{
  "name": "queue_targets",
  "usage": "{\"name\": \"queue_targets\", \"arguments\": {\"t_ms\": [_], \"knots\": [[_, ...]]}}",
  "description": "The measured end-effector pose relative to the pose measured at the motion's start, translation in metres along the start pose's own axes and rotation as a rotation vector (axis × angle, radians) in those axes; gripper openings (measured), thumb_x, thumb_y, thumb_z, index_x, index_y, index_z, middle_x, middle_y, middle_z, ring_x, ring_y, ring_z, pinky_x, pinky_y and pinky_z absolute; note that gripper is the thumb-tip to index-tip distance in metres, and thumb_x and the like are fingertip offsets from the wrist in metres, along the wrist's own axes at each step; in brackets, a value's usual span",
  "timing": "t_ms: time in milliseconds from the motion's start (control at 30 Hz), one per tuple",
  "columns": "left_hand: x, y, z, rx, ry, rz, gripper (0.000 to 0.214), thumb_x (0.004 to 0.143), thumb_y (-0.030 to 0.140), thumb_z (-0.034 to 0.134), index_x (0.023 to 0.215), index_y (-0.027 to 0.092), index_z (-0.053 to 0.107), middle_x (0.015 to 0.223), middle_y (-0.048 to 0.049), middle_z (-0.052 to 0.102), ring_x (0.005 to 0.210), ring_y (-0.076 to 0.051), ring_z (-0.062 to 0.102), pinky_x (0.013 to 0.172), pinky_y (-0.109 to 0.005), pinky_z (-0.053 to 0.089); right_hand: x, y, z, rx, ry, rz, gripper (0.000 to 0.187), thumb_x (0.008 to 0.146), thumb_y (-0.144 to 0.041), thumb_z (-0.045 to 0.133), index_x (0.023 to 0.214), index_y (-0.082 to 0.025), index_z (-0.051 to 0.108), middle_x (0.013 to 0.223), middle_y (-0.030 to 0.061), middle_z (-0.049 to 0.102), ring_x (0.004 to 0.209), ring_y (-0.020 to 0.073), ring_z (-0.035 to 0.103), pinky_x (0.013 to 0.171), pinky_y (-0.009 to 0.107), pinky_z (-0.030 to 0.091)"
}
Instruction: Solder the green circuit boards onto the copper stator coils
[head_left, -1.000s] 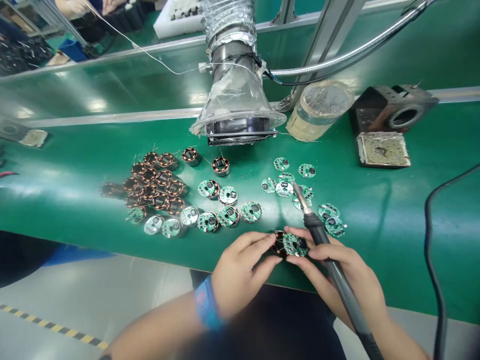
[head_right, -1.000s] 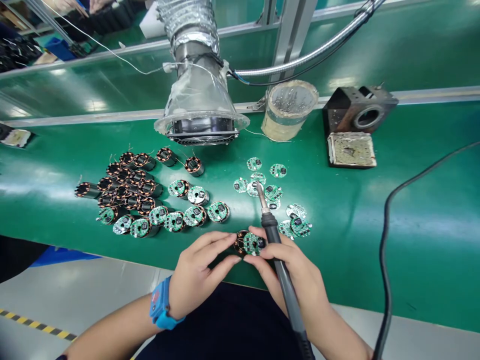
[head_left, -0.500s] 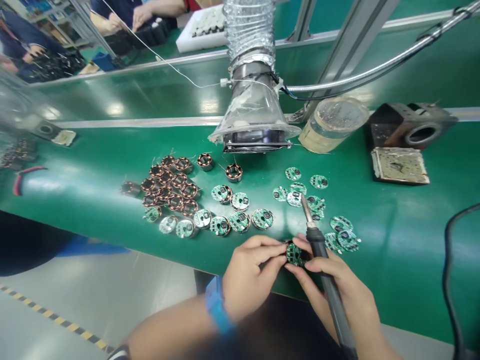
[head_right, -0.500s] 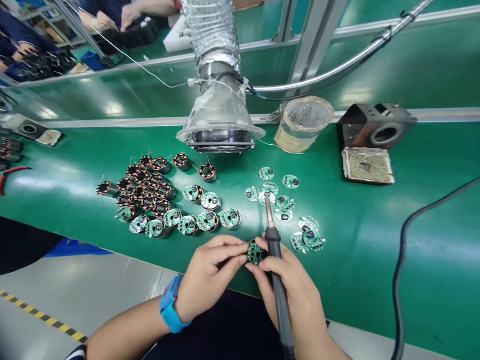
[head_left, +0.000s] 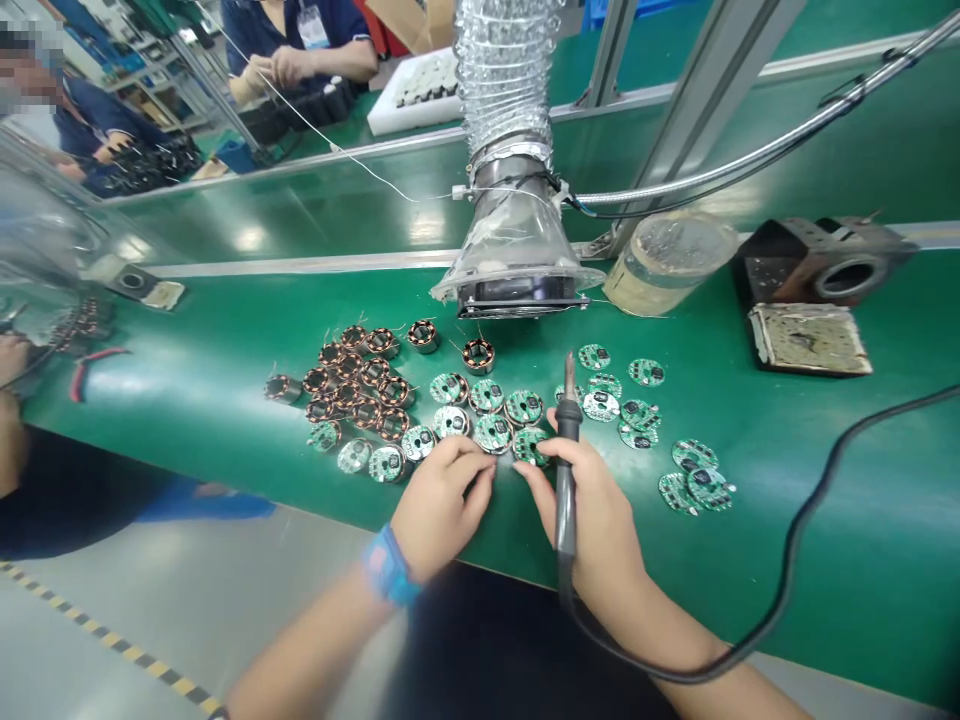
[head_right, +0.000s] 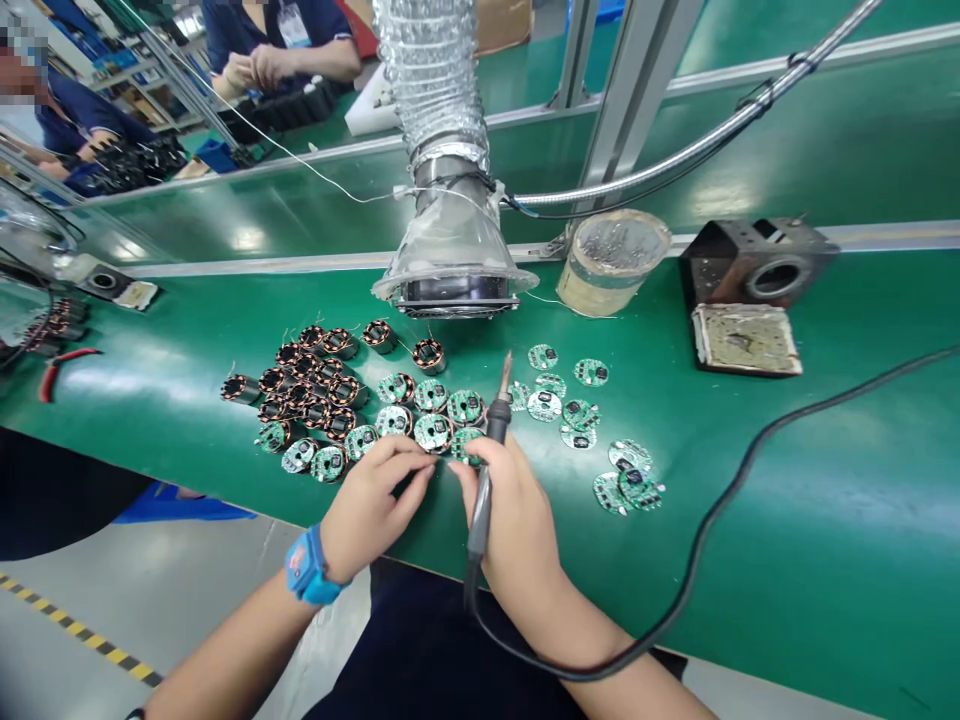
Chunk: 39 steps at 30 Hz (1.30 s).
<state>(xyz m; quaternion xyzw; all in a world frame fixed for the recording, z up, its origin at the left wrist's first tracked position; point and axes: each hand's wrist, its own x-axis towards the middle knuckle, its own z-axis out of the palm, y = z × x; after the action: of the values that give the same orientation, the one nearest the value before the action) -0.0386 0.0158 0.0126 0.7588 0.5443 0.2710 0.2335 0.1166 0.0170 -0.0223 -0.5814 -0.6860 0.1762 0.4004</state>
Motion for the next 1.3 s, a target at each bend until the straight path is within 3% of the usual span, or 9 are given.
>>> {"name": "queue_targets", "arguments": {"t_ms": [167,233,300,400,533,800,933,1067,1300], "knots": [[0.050,-0.007,-0.026,0.288,0.139,0.014,0.020,0.087,0.018,0.047,0.097,0.016,0.064,0.084,-0.0057,0.061,0.072,-0.015,0.058,0.072,-0.028,0.049,0.011,0.001,0.001,0.068,0.057,0.001,0.031,0.079,-0.030,0.060,0.102,-0.021,0.043,0.120,0.0135,0.055,0.108,0.0222,0.058,0.083,0.036,0.050],[0.079,-0.010,-0.035,0.547,-0.003,-0.023,0.028,0.087,0.019,0.046,0.110,0.018,0.063,0.089,-0.0090,0.060,0.082,-0.019,0.059,0.077,-0.032,0.048,0.008,0.011,-0.017,0.051,0.116,-0.009,0.025,0.081,-0.029,0.057,0.101,-0.020,0.045,0.121,0.0136,0.057,0.111,0.0230,0.056,0.087,0.037,0.049],[0.104,-0.012,-0.039,0.753,-0.251,-0.078,0.036,0.087,0.017,0.042,0.118,0.022,0.059,0.095,-0.0097,0.060,0.087,-0.021,0.061,0.078,-0.032,0.048,0.002,0.026,-0.043,0.011,0.165,-0.006,0.019,0.084,-0.027,0.052,0.102,-0.020,0.049,0.117,0.0116,0.060,0.108,0.0218,0.059,0.086,0.036,0.049],[0.129,-0.014,-0.042,0.803,-0.419,-0.079,0.038,0.083,0.016,0.042,0.114,0.023,0.063,0.098,-0.0098,0.064,0.088,-0.023,0.063,0.079,-0.033,0.047,-0.010,0.055,-0.088,-0.094,0.170,0.009,0.019,0.086,-0.025,0.049,0.104,-0.022,0.052,0.114,0.0080,0.063,0.106,0.0203,0.060,0.088,0.034,0.049],[0.143,-0.014,-0.047,0.787,-0.585,-0.065,0.041,0.076,0.021,0.046,0.113,0.025,0.064,0.098,-0.0063,0.069,0.088,-0.025,0.064,0.076,-0.032,0.047,-0.022,0.091,-0.124,-0.250,0.000,-0.022,0.011,0.084,-0.028,0.051,0.094,-0.024,0.051,0.112,0.0051,0.063,0.098,0.0189,0.063,0.084,0.031,0.051],[0.150,-0.019,-0.055,0.783,-0.689,-0.128,0.039,0.069,0.032,0.047,0.099,0.024,0.070,0.083,-0.0033,0.072,0.076,-0.022,0.064,0.065,-0.026,0.045,-0.019,0.111,-0.123,-0.222,-0.201,-0.164,0.015,0.081,-0.019,0.053,0.093,-0.024,0.045,0.112,0.0078,0.059,0.102,0.0196,0.058,0.080,0.035,0.049],[0.152,-0.023,-0.057,0.725,-0.685,-0.151,0.034,0.070,0.034,0.046,0.091,0.025,0.072,0.077,0.0001,0.072,0.067,-0.018,0.063,0.063,-0.023,0.043,-0.020,0.105,-0.122,-0.301,-0.159,-0.156,0.015,0.082,-0.027,0.056,0.093,-0.022,0.046,0.099,0.0066,0.059,0.088,0.0196,0.059,0.072,0.034,0.049],[0.152,-0.028,-0.059,0.686,-0.669,-0.160,0.032,0.072,0.034,0.044,0.078,0.023,0.074,0.066,-0.0008,0.070,0.057,-0.017,0.059,0.055,-0.024,0.040,-0.029,0.100,-0.122,-0.512,-0.057,-0.102,0.038,0.072,-0.049,0.063,0.091,-0.019,0.049,0.070,0.0024,0.052,0.064,0.0189,0.053,0.057,0.033,0.045],[0.152,-0.028,-0.052,0.671,-0.558,-0.129,0.028,0.070,0.036,0.050,0.063,0.021,0.072,0.060,-0.0023,0.067,0.054,-0.015,0.056,0.049,-0.024,0.033,-0.037,0.111,-0.122,-0.217,-0.095,-0.144,0.024,0.078,-0.032,0.061,0.091,-0.023,0.043,0.102,0.0067,0.061,0.086,0.0190,0.062,0.076,0.034,0.048]]}}
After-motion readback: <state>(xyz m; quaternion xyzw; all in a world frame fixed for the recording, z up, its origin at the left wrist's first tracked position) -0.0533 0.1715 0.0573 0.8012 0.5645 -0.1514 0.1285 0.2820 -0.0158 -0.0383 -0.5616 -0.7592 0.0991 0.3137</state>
